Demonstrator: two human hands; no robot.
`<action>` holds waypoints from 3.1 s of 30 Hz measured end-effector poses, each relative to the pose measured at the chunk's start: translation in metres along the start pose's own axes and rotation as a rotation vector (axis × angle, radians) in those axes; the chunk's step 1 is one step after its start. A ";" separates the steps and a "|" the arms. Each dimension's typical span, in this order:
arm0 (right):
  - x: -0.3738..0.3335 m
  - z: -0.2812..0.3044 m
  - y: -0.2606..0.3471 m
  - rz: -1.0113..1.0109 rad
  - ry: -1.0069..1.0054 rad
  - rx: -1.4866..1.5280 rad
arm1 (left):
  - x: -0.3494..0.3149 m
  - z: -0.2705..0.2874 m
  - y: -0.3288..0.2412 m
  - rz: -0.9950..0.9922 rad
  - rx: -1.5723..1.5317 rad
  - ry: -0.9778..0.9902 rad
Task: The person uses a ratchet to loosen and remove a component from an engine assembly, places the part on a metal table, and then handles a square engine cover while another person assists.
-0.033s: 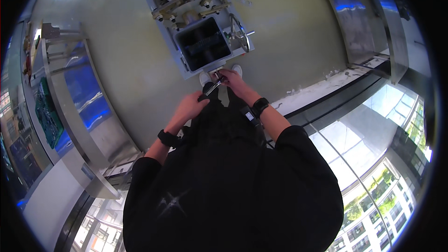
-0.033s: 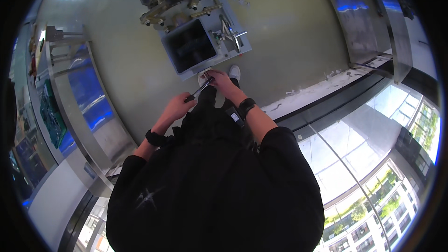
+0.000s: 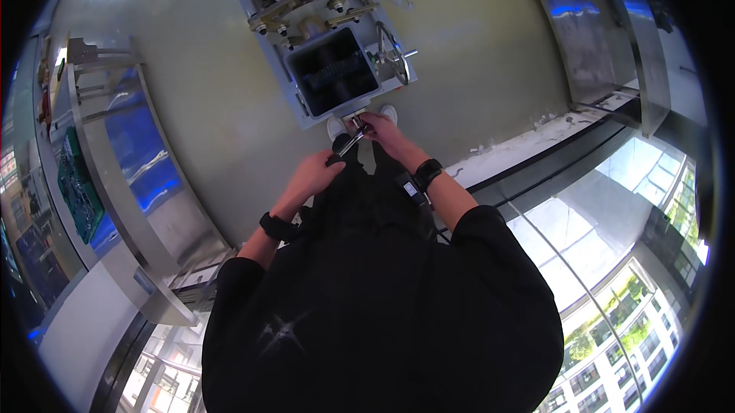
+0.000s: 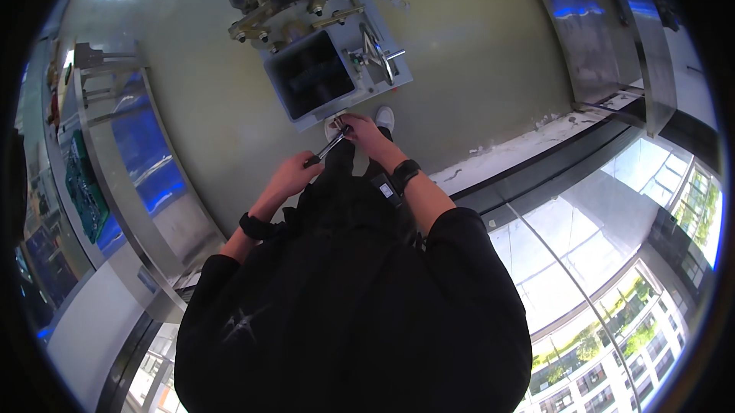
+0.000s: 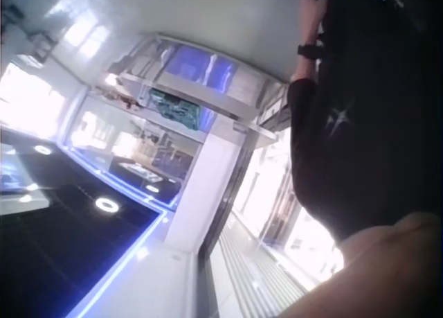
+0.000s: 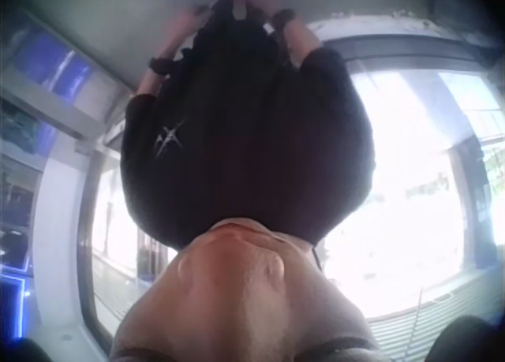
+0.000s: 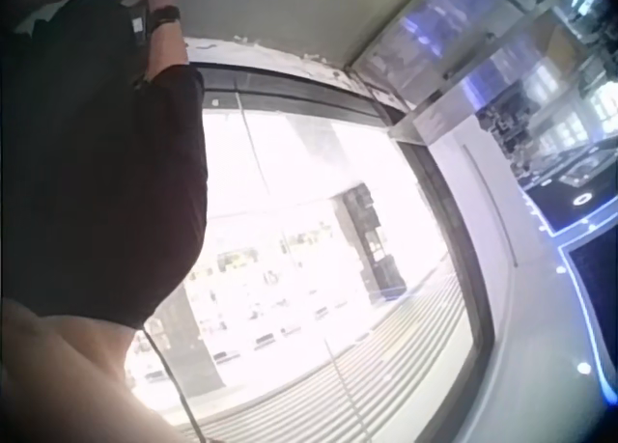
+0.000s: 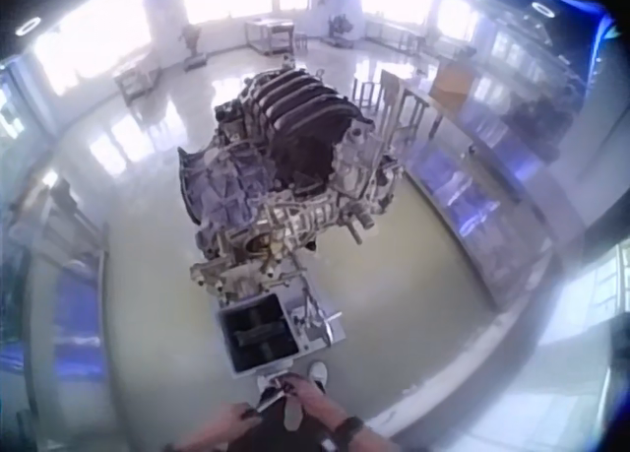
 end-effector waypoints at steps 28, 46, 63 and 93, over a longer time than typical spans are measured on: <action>0.016 0.002 -0.016 -0.012 -0.047 0.147 | -0.025 0.015 0.065 0.124 0.149 -0.133; 0.014 -0.002 -0.018 -0.099 0.063 0.197 | -0.019 0.008 0.077 0.132 0.066 -0.071; 0.002 -0.007 -0.018 -0.011 -0.062 0.266 | -0.009 0.028 0.082 0.121 0.086 -0.089; 0.010 0.002 -0.021 0.171 -0.286 -0.030 | -0.012 0.036 0.076 0.103 0.154 -0.053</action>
Point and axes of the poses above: each hand's wrist, its own x-axis towards the middle knuckle, its own z-axis out of the back of the hand, y = z × x, the point moved 7 cm from there along x, towards the middle knuckle, and after that the axes turned 5 degrees about y, right-handed, at the moved point
